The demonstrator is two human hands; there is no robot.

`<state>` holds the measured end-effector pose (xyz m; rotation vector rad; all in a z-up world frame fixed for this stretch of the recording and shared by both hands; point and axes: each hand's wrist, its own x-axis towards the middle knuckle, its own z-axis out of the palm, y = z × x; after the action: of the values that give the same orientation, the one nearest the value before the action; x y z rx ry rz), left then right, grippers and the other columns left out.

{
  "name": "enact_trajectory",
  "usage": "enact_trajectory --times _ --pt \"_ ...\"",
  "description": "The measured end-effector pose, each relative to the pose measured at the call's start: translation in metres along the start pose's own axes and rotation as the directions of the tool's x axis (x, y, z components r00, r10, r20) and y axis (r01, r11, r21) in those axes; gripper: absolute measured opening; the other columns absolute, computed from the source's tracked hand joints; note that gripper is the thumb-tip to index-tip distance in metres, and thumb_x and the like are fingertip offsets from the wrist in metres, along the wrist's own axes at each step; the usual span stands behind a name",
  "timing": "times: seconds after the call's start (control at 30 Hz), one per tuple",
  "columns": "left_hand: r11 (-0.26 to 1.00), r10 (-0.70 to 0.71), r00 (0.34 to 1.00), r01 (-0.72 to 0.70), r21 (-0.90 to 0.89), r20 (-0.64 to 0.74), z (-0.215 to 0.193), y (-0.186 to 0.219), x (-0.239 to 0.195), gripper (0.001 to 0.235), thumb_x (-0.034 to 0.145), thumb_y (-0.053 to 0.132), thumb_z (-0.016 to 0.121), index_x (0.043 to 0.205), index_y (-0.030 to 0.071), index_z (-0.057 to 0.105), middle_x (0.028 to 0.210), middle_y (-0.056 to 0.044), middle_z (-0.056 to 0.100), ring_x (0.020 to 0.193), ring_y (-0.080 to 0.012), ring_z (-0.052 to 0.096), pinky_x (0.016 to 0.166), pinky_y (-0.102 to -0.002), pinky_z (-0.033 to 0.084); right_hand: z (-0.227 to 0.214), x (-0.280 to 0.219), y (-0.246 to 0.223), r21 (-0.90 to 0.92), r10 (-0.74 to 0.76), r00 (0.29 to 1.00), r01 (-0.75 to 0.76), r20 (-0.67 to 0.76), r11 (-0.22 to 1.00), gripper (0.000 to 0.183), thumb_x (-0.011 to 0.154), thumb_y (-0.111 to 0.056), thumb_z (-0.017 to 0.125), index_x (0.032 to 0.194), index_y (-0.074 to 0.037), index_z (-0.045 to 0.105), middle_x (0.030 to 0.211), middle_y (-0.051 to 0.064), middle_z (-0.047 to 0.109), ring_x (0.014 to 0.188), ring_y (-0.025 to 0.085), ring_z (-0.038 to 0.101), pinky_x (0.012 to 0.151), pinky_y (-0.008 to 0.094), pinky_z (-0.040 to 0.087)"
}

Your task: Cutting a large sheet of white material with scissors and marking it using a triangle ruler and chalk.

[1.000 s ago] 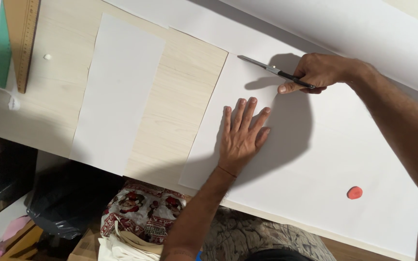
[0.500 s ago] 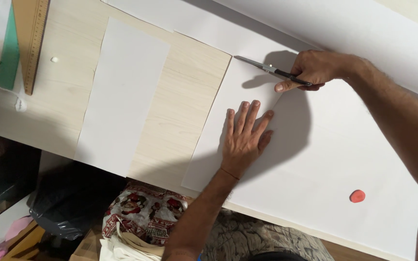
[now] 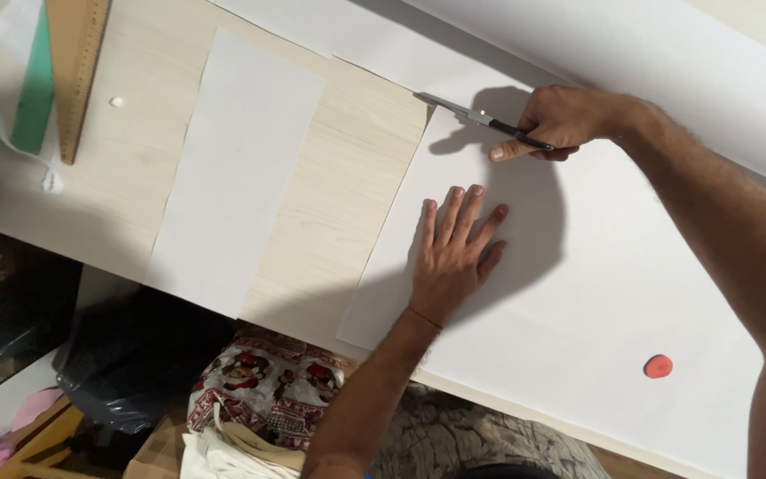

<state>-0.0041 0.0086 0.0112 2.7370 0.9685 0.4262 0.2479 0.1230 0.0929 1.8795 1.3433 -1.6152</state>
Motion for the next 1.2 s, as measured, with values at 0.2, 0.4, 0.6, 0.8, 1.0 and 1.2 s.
enact_trajectory --times 0.2,0.4,0.6,0.8,1.0,1.2 --pt "0.995 -0.069 0.993 0.076 -0.066 0.098 0.014 -0.028 -0.021 0.093 0.098 0.088 0.037 0.166 0.027 0.021 0.173 -0.007 0.008 0.163 -0.0256 0.004 0.134 -0.054 0.004 0.019 -0.038 0.025 0.145 -0.03 0.991 0.05 -0.133 0.988 0.064 0.081 -0.056 0.071 0.059 0.004 0.068 0.053 0.015 0.07 0.049 0.022 0.061 0.057 0.035 0.05" --pt "0.979 -0.101 0.994 0.093 -0.181 -0.04 -0.009 -0.047 -0.021 0.066 0.101 0.064 0.054 0.151 0.021 0.057 0.168 -0.007 0.034 0.16 -0.0254 0.021 0.133 -0.052 0.01 0.112 -0.101 0.075 0.349 0.192 0.969 -0.128 -0.154 0.928 0.046 0.086 -0.043 0.08 0.071 0.001 0.079 0.063 0.011 0.076 0.059 0.017 0.064 0.054 0.032 0.047" --pt "0.95 -0.126 0.985 0.086 -0.301 -0.117 -0.001 -0.067 -0.041 0.066 0.093 0.065 0.065 0.144 0.024 0.063 0.159 -0.007 0.051 0.153 -0.025 0.039 0.129 -0.049 0.015 0.244 -0.132 0.146 0.605 0.074 0.99 0.015 -0.121 0.796 0.041 0.084 -0.034 0.079 0.078 0.006 0.081 0.067 0.022 0.08 0.058 0.029 0.071 0.051 0.033 0.056" --pt "0.942 -0.122 0.992 0.124 -0.312 0.025 -0.042 -0.082 -0.031 0.063 0.095 0.033 0.071 0.154 0.02 0.054 0.16 -0.019 0.047 0.147 -0.0399 0.043 0.124 -0.055 0.027 0.335 -0.154 0.113 0.742 -0.028 0.951 0.258 -0.307 0.619 0.036 0.098 -0.025 0.062 0.103 0.008 0.076 0.063 0.024 0.077 0.055 0.03 0.076 0.048 0.034 0.061" --pt "0.991 -0.102 0.989 0.11 -0.073 0.11 -0.053 -0.101 -0.101 0.062 0.092 0.049 0.07 0.145 0.018 0.061 0.153 -0.021 0.053 0.145 -0.0413 0.046 0.124 -0.055 0.028 0.361 -0.126 0.049 0.688 0.076 0.913 0.247 -0.402 0.682 0.034 0.099 -0.037 0.061 0.098 -0.007 0.076 0.066 0.014 0.081 0.046 0.024 0.076 0.045 0.03 0.058" --pt "0.992 -0.114 0.951 0.125 -0.019 0.286 -0.065 -0.16 -0.114 0.083 0.091 0.065 0.062 0.161 0.026 0.039 0.168 -0.016 0.034 0.155 -0.0409 0.03 0.127 -0.058 0.022 0.35 -0.037 -0.014 0.744 0.167 0.879 0.261 -0.446 0.615 0.052 0.101 -0.042 0.057 0.109 0.007 0.072 0.073 0.026 0.078 0.055 0.035 0.076 0.053 0.039 0.061"
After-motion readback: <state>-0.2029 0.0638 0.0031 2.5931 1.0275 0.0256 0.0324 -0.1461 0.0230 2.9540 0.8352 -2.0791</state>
